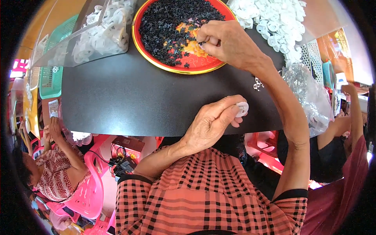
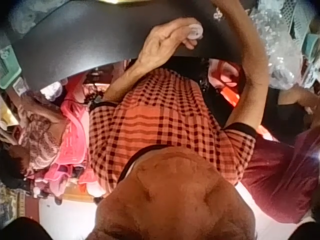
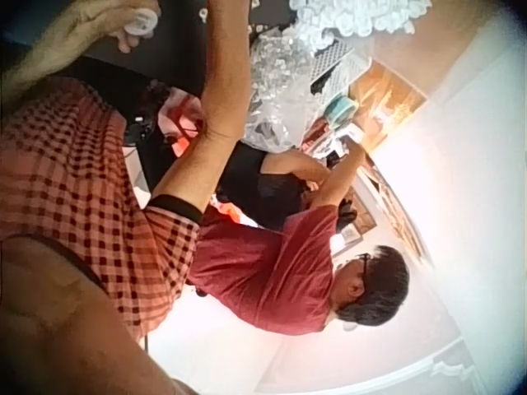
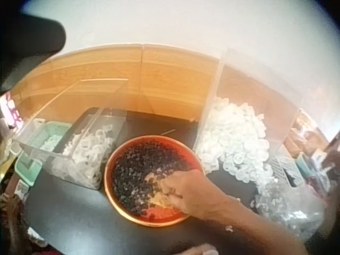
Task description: Manually assembling small plastic and metal components into a base at a workbench.
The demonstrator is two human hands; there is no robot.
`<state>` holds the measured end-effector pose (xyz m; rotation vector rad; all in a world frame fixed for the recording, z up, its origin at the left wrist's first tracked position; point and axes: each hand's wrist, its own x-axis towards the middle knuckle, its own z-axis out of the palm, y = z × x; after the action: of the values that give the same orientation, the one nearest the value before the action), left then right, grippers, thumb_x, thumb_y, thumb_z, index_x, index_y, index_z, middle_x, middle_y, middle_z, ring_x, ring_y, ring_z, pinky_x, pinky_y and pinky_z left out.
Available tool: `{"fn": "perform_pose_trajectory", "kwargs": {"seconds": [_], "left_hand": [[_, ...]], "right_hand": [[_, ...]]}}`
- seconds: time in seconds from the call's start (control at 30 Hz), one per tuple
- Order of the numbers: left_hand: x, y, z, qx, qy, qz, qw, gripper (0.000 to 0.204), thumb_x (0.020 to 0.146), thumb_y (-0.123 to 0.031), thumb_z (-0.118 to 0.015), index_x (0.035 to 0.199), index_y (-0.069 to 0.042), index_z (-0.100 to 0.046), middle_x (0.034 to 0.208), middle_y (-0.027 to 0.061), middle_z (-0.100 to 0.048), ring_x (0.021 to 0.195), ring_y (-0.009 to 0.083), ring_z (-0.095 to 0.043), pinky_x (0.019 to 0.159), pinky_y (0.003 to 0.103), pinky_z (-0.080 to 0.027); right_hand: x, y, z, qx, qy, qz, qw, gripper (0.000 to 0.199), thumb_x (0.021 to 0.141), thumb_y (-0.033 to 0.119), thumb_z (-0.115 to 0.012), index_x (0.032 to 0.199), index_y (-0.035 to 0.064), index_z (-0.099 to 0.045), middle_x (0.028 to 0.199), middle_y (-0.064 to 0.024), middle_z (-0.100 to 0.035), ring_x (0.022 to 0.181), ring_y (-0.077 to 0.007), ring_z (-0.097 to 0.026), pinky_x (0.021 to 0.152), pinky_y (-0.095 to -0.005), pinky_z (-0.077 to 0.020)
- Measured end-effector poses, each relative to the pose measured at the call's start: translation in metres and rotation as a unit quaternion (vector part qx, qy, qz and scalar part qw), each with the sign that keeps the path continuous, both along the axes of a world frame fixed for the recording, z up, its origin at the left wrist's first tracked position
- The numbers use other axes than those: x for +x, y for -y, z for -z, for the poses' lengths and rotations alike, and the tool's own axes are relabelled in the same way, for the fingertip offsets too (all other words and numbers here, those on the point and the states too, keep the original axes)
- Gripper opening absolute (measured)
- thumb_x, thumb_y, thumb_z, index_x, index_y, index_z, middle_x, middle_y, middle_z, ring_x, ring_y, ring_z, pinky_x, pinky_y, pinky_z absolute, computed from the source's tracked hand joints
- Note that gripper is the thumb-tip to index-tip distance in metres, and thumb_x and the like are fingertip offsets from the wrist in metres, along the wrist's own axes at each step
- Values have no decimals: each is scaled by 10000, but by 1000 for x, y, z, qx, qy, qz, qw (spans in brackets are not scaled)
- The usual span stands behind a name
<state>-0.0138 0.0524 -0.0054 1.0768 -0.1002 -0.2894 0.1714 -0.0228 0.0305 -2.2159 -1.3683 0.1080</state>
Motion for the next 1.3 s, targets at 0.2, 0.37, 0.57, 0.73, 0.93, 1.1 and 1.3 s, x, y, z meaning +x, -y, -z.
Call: {"fn": "perform_pose_trajectory", "kwargs": {"seconds": [0.2,0.37,0.57,0.73,0.93,1.1,1.3], "left_hand": [[0,5,0,10,24,-41,999,275,992,-148,-433,1174,31,-535,909,103,-623,728,136,-607,687,270,-515],[-1,6,0,-11,22,-48,999,281,993,-155,-432,1174,33,-536,911,100,-622,734,140,-608,690,279,-522],[0,5,2,-1,33,-39,999,292,997,-164,-425,1178,36,-535,930,111,-625,756,147,-617,698,279,-524],[0,5,-1,3,9,-35,999,286,993,-156,-429,1178,35,-536,932,110,-630,759,146,-619,698,277,-521],[1,1,-5,29,20,-9,999,333,1007,-190,-414,1211,49,-522,1013,128,-638,845,149,-620,775,281,-508],[0,1,-4,39,27,-18,999,336,1006,-198,-420,1208,49,-523,1005,124,-637,838,145,-623,767,281,-510],[0,4,-1,-2,18,-18,1000,352,1008,-226,-431,1215,42,-523,1006,132,-638,849,157,-625,771,291,-517]], "right_hand": [[-5,5,-2,48,-73,30,996,213,733,17,-632,946,3,-640,745,-129,-653,703,-238,-663,673,-318,-527],[-4,5,-3,48,-86,26,995,186,755,52,-634,936,4,-638,724,-125,-641,682,-254,-649,671,-318,-525],[-4,-5,1,8,97,-16,995,112,754,88,-607,842,24,-633,747,-159,-618,707,-337,-621,679,-421,-505],[-6,-3,5,-17,95,-27,995,85,742,19,-607,825,4,-598,722,-118,-586,641,-264,-605,610,-363,-483],[-6,-2,4,-3,85,-36,996,87,720,-10,-605,802,2,-577,698,-122,-572,628,-258,-602,596,-355,-480],[-9,-4,-3,-31,65,-25,997,102,706,44,-626,796,3,-602,767,-189,-624,770,-361,-627,710,-448,-490],[-10,1,1,9,41,-25,999,119,703,39,-632,819,10,-633,764,-174,-642,720,-345,-632,679,-417,-500]]}}
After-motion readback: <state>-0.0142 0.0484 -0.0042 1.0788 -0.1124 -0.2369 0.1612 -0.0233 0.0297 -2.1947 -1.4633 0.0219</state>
